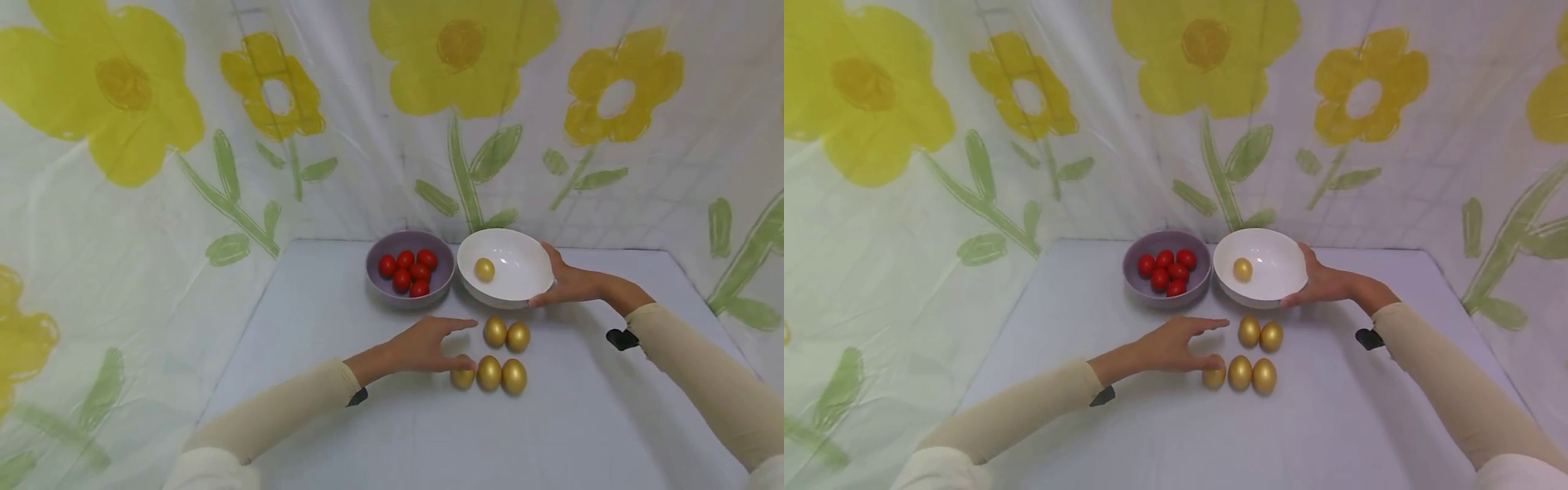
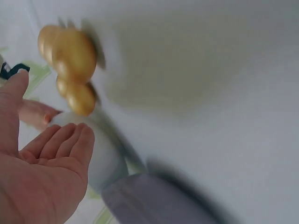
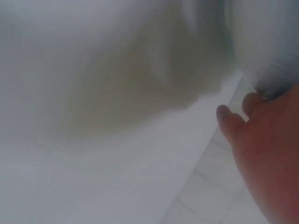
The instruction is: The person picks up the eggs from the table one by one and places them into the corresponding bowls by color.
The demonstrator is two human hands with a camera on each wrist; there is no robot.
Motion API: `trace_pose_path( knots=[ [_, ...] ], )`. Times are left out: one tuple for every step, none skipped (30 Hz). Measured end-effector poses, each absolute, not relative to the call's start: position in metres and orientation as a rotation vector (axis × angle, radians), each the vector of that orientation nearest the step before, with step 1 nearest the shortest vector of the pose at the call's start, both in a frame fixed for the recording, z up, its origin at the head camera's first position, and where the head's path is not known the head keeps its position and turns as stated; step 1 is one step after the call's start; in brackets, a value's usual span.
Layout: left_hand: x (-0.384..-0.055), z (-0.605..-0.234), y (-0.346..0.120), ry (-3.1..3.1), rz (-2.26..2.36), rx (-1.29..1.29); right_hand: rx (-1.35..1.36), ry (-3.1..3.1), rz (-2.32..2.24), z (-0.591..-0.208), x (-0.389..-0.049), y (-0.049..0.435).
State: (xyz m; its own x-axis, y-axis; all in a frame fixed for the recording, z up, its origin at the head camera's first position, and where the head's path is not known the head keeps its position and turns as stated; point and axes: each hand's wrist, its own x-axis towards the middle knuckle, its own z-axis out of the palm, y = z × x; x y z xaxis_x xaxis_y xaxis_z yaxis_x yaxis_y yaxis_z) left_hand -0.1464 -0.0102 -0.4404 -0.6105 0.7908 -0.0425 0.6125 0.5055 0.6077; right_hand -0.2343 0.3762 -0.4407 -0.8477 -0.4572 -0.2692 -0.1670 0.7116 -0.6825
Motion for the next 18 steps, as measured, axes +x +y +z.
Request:
trace_pose_path(
  knots=[
    [-0.144,-0.443,-0.011,2.433,0.796,1.173,-0.478,2.496,-0.932,-0.44,-0.234,0.376],
    [-0.142,-0.446,-0.012,2.428,0.796,1.171,-0.477,2.499,-0.925,-0.438,-0.235,0.376],
    [-0.141,-0.447,-0.012,2.425,0.8,1.163,-0.478,2.499,-0.923,-0.437,-0.235,0.376],
    [-0.139,-0.448,-0.013,2.422,0.806,1.151,-0.476,2.501,-0.917,-0.436,-0.235,0.376],
    [-0.138,-0.448,-0.013,2.418,0.82,1.138,-0.475,2.503,-0.913,-0.435,-0.235,0.376],
    [-0.136,-0.448,-0.013,2.41,0.836,1.127,-0.475,2.505,-0.907,-0.435,-0.236,0.376],
    [-0.135,-0.449,-0.013,2.398,0.85,1.114,-0.472,2.499,-0.914,-0.433,-0.235,0.375],
    [-0.134,-0.449,-0.013,2.386,0.858,1.106,-0.471,2.498,-0.914,-0.433,-0.235,0.375],
    [-0.132,-0.45,-0.013,2.377,0.86,1.103,-0.468,2.495,-0.911,-0.433,-0.234,0.375],
    [-0.131,-0.452,-0.013,2.368,0.863,1.103,-0.464,2.495,-0.908,-0.434,-0.234,0.375],
    [-0.13,-0.453,-0.013,2.362,0.861,1.106,-0.462,2.495,-0.91,-0.434,-0.234,0.375],
    [-0.129,-0.456,-0.013,2.361,0.85,1.113,-0.46,2.494,-0.911,-0.435,-0.234,0.375],
    [-0.128,-0.458,-0.012,2.361,0.841,1.116,-0.458,2.494,-0.911,-0.436,-0.234,0.376],
    [-0.128,-0.461,-0.013,2.364,0.831,1.121,-0.457,2.496,-0.907,-0.437,-0.234,0.376],
    [-0.127,-0.464,-0.013,2.368,0.829,1.129,-0.455,2.496,-0.906,-0.438,-0.234,0.376],
    [-0.127,-0.466,-0.013,2.369,0.828,1.132,-0.454,2.495,-0.908,-0.439,-0.234,0.376],
    [-0.127,-0.468,-0.013,2.37,0.825,1.138,-0.453,2.494,-0.909,-0.44,-0.234,0.375],
    [-0.127,-0.469,-0.013,2.371,0.825,1.146,-0.451,2.494,-0.908,-0.441,-0.234,0.375]
  ],
)
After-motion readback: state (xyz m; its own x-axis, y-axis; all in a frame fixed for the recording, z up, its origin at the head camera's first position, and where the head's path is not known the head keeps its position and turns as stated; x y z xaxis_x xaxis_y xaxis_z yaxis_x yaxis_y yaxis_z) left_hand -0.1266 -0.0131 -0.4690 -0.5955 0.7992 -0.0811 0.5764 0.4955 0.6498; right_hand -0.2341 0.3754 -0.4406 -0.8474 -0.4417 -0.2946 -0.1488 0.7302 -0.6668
